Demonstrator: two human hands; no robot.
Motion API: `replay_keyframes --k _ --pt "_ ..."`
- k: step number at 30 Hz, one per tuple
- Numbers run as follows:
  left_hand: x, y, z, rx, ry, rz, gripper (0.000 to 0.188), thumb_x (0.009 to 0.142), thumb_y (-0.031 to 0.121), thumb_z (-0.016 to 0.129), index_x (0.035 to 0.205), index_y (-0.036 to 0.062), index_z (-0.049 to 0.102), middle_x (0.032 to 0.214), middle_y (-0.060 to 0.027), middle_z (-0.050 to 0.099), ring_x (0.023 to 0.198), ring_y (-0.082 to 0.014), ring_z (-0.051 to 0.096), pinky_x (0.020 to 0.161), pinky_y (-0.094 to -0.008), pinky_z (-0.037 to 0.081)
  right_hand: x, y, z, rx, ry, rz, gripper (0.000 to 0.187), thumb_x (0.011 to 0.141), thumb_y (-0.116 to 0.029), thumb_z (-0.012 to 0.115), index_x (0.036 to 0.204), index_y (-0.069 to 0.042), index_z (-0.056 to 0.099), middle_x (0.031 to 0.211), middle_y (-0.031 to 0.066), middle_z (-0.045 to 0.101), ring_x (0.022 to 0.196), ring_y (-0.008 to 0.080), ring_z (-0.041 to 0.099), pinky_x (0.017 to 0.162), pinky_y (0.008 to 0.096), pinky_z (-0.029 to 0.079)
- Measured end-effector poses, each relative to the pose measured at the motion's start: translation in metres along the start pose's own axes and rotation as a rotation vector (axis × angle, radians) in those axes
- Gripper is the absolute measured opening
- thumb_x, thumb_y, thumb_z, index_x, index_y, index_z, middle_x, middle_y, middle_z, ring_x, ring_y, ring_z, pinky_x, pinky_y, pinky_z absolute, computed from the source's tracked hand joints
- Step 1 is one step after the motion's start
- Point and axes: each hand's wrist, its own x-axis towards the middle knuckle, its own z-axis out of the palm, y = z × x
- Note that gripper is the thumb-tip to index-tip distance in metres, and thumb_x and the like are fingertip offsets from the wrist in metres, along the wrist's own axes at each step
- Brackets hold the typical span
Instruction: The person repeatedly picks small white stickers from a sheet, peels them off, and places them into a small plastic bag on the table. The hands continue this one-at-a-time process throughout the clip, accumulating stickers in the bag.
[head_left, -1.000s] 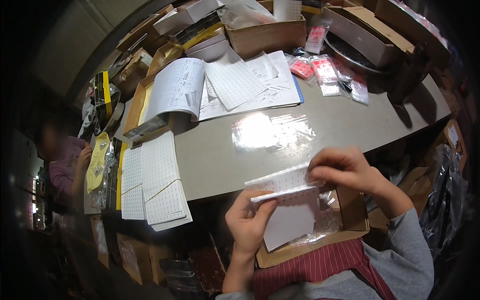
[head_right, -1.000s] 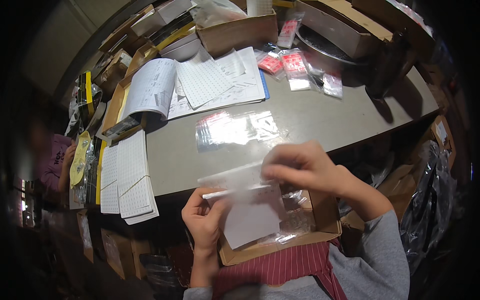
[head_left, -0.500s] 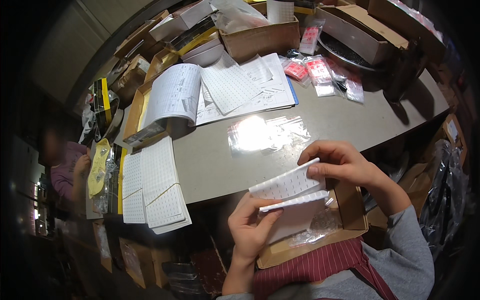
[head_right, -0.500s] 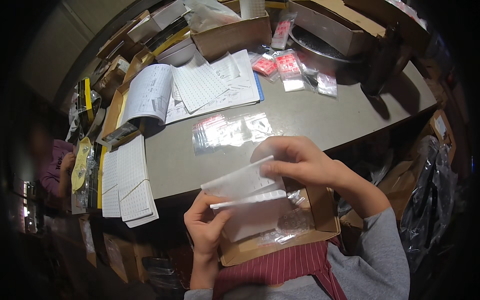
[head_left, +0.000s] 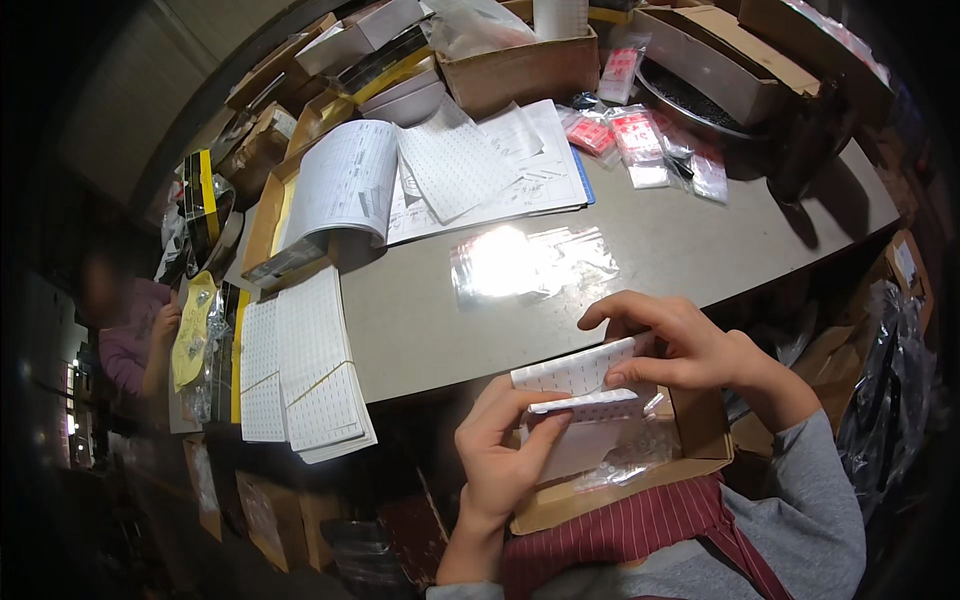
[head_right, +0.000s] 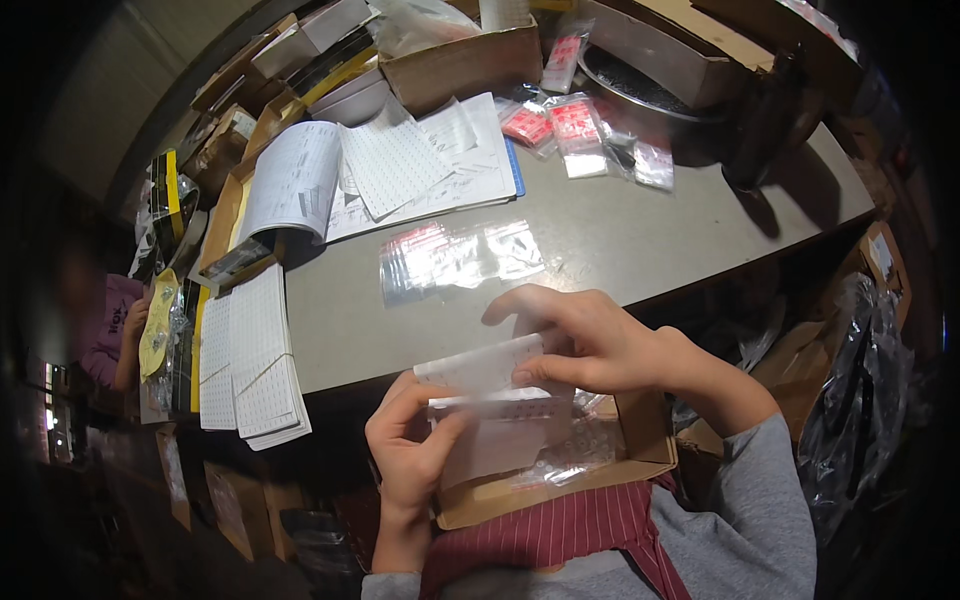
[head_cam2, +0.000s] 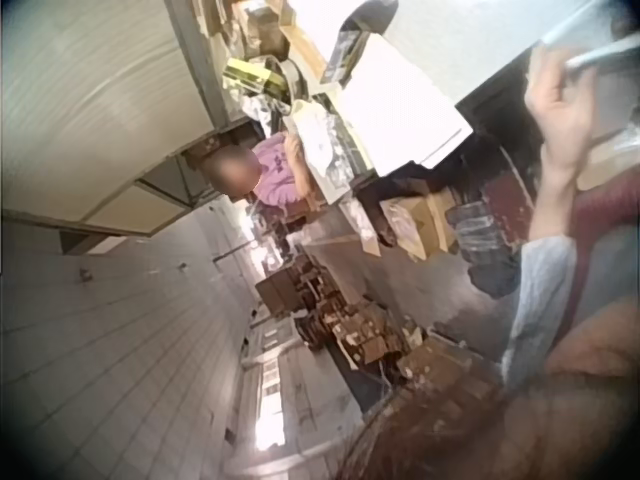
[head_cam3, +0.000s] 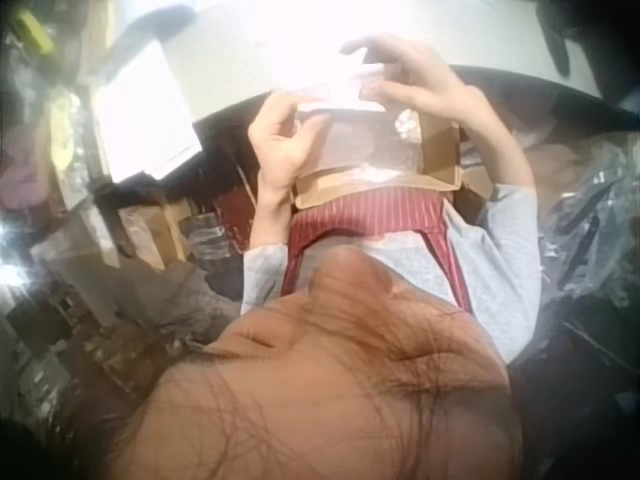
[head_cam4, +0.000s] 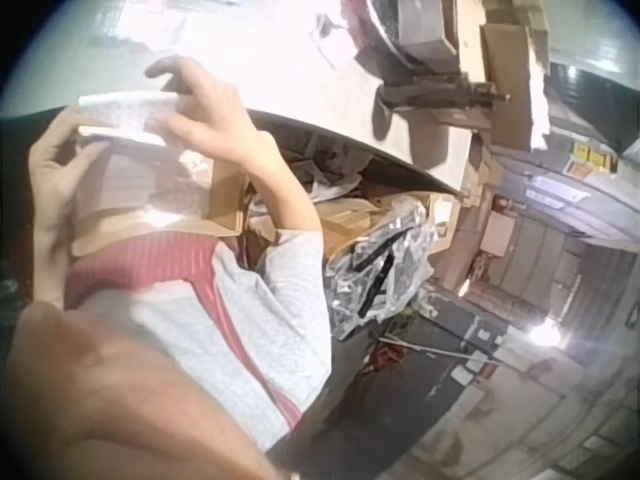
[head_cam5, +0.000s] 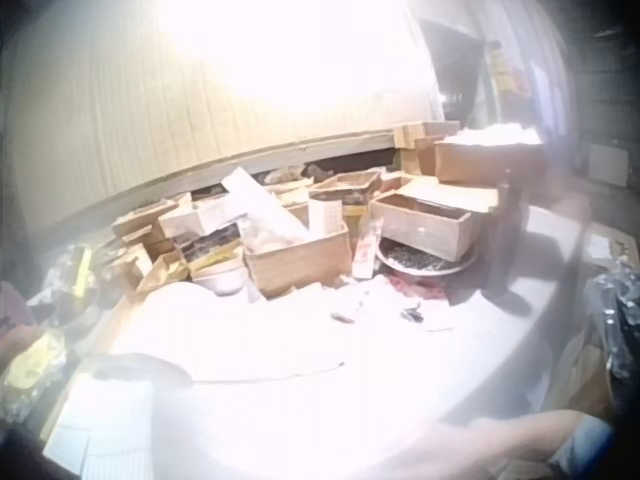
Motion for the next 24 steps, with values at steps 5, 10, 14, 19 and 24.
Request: replay_keyframes --k 5,10,14,19,24 --pt "-0.007 0.0 -0.004 -0.046 0.012 -0.068 0.018 0.081 -0.009 0.08 0.098 -0.0043 0.076 0.09 -0.0082 0.073 0.087 -0.013 0.068 0.077 -0.0249 0.052 -0.01 -0.008 0.0 0.112 -0.012 0.111 0.048 0.096 -0.024 0.072 0.137 -0.006 0.055 0.083 0.0106 0.069 0.072 0.0148 0.067 0.066 0.0298 0.052" --pt "-0.012 -0.001 -0.005 -0.1 0.027 -0.135 0.015 0.082 -0.009 0.077 0.097 -0.0052 0.075 0.093 -0.0089 0.074 0.085 -0.0128 0.068 0.078 -0.0249 0.053 -0.01 0.003 0.008 0.143 0.025 0.024 0.036 0.097 -0.024 0.073 0.126 -0.005 0.064 0.09 0.0115 0.073 0.078 0.0152 0.069 0.068 0.0303 0.052" --pt "-0.005 -0.003 -0.005 -0.051 -0.013 -0.09 0.014 0.08 -0.01 0.073 0.094 -0.0056 0.073 0.093 -0.0079 0.074 0.085 -0.0127 0.067 0.078 -0.0257 0.053 -0.009 0.004 0.008 0.076 -0.014 0.029 0.033 0.096 -0.029 0.074 0.116 -0.003 0.068 0.09 0.0106 0.074 0.078 0.0153 0.069 0.069 0.031 0.052" --pt "-0.003 -0.003 -0.001 -0.069 -0.023 -0.128 0.017 0.08 -0.011 0.071 0.096 -0.0058 0.073 0.095 -0.0064 0.072 0.088 -0.0122 0.066 0.078 -0.025 0.052 -0.01 0.002 0.008 0.032 -0.044 0.095 0.031 0.097 -0.028 0.073 0.112 -0.002 0.068 0.087 0.0113 0.071 0.075 0.0186 0.068 0.068 0.0326 0.052" --pt "-0.002 -0.011 -0.001 0.054 0.047 -0.104 0.016 0.081 -0.011 0.07 0.096 -0.0057 0.074 0.095 -0.0067 0.072 0.087 -0.0121 0.066 0.077 -0.0247 0.051 -0.003 0.005 -0.003 -0.318 0.116 -0.172 0.025 0.092 -0.014 0.07 0.112 -0.002 0.061 0.097 0.0135 0.063 0.089 0.0307 0.063 0.072 0.0378 0.052"
